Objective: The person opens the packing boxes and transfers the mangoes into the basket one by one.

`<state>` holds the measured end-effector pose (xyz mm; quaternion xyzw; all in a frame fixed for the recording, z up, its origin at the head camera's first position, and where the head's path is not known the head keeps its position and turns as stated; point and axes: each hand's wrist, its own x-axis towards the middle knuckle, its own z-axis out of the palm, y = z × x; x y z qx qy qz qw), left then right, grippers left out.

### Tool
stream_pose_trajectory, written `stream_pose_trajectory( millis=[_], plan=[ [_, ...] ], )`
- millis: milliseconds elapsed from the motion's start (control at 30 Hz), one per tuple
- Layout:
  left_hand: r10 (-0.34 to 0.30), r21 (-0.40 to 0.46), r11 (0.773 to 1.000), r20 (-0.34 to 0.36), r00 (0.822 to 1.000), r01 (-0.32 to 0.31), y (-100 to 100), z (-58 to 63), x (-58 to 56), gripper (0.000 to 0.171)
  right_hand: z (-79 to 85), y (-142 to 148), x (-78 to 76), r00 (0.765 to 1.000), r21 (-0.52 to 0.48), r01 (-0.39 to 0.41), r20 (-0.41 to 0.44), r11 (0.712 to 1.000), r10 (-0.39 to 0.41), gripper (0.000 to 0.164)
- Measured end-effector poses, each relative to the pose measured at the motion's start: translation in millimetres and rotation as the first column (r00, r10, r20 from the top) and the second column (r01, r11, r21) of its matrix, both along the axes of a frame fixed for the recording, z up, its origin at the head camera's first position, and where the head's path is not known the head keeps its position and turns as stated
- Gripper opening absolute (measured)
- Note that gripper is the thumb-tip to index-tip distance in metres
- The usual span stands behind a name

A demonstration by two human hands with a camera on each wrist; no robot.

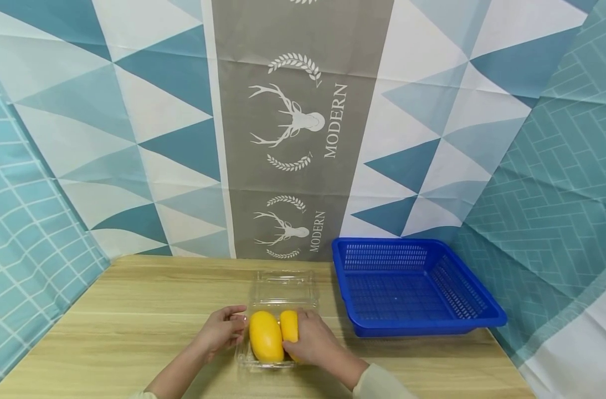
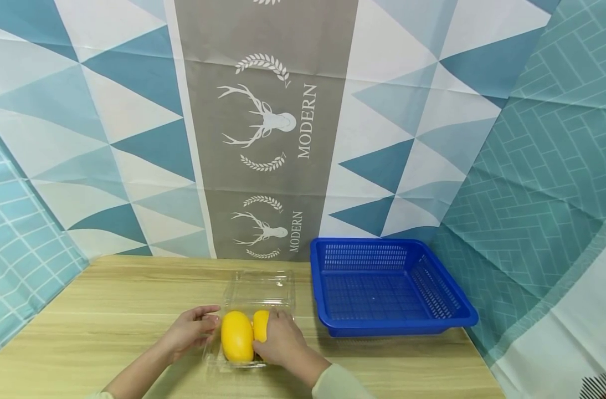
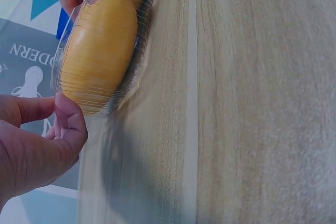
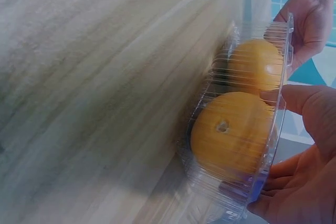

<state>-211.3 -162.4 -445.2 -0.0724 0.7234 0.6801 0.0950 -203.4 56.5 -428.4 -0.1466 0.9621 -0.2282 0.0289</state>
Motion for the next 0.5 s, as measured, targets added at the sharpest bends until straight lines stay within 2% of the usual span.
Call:
stream_pose_trajectory(
  millis=[500],
  plan=[
    [-0.014,0.007,1.0,-0.001,1.0,0.014,-1.2,-1.9,-0.4,0.045,5.5,-5.9,-5.3,0.998,0.064,-0.002,0.069,0.998,-0.003,0.085]
  ],
)
